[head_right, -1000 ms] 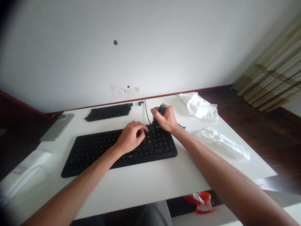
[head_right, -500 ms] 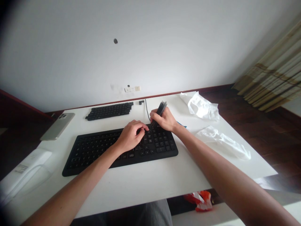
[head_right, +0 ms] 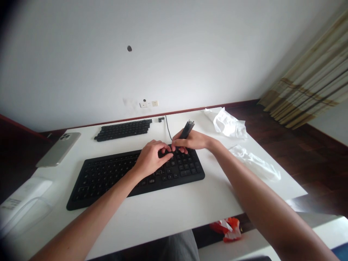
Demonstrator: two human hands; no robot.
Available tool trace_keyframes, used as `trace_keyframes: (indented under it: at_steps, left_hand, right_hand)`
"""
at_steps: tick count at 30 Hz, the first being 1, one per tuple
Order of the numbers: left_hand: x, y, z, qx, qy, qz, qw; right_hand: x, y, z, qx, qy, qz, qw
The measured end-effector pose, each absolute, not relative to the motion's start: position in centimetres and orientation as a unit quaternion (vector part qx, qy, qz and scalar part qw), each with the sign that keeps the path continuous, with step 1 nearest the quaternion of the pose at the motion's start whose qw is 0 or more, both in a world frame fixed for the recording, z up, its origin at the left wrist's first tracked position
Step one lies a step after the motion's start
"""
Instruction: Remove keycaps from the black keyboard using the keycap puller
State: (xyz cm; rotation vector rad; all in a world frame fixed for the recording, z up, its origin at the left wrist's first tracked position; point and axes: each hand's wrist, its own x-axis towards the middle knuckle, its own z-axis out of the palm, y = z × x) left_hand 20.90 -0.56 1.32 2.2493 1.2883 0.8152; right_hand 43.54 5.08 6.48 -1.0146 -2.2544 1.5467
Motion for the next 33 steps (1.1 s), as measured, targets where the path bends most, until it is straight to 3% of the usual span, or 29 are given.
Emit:
trace_keyframes:
  at_steps: [8,20,30,33]
  left_hand:
    - [20.6,-0.4,0.9,0.812,0.451,0.307,0.207]
    - [20.6,-0.4,0.5,0.812,0.439,0.335,0.187]
    - [20.6,-0.5,1.0,0.834,0.432,0.303,0.164]
    - [20.4,-0.4,1.0,0.829,0.425,0.310,0.188]
  right_hand:
    - [43.2,4.6,7.1,-0.374,-0.759,0.526,0.090]
    - [42.7,4.2,6.0,-0.413,-0.713,0.544,0.156]
    - [41.7,-3.3,4.0,-0.562,-0.626,0.351,0.410]
    - [40.5,-5.0,3.4,-0.588,-0.606,0.300,0.444]
